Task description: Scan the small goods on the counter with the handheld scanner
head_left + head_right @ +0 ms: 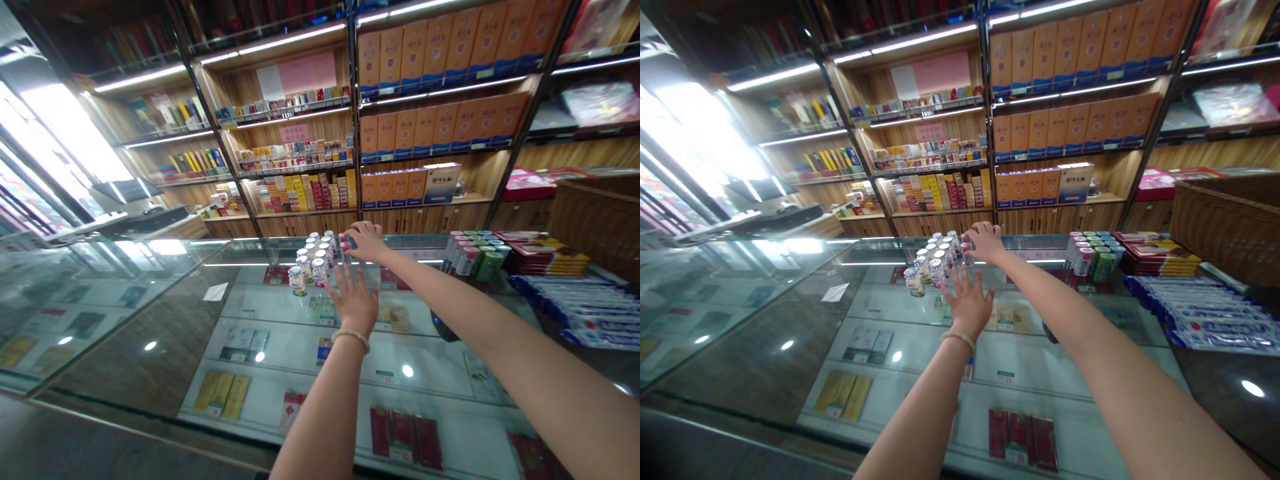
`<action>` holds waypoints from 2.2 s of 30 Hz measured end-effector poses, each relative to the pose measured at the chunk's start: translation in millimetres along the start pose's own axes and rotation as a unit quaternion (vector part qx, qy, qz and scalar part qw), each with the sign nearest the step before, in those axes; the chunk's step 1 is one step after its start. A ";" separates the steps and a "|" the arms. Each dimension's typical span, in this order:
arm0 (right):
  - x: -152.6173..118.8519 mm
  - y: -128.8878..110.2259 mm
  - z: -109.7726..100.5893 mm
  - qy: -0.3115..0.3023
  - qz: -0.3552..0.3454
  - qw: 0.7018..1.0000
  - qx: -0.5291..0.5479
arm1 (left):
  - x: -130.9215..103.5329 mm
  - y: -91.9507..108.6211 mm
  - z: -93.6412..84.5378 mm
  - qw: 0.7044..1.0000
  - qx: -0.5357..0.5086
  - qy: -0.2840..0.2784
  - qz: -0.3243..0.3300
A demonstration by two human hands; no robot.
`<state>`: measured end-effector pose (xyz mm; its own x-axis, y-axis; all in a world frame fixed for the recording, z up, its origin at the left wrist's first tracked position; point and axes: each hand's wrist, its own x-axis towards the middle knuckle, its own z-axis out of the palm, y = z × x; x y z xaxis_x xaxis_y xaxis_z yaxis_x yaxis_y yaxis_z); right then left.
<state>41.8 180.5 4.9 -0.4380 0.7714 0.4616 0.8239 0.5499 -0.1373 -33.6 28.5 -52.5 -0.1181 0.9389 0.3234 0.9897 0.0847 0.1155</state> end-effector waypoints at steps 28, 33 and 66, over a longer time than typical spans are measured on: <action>4.2 9.4 34.9 0.017 -0.026 1.000 -0.001 | 0.1 -0.6 3.0 1.000 -0.005 -0.002 -0.017; 7.8 7.7 34.9 0.020 -0.021 1.000 0.009 | -0.3 -0.6 3.1 1.000 -0.005 0.003 -0.017; 13.9 7.8 38.6 0.010 -0.012 1.000 -0.007 | -0.6 -1.2 3.3 1.000 -0.014 0.003 -0.009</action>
<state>28.3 207.9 -23.6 -0.4510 0.7514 0.4816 0.8181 0.5638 -0.1134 -34.4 28.9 -56.0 -0.1359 0.9351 0.3273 0.9849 0.0917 0.1470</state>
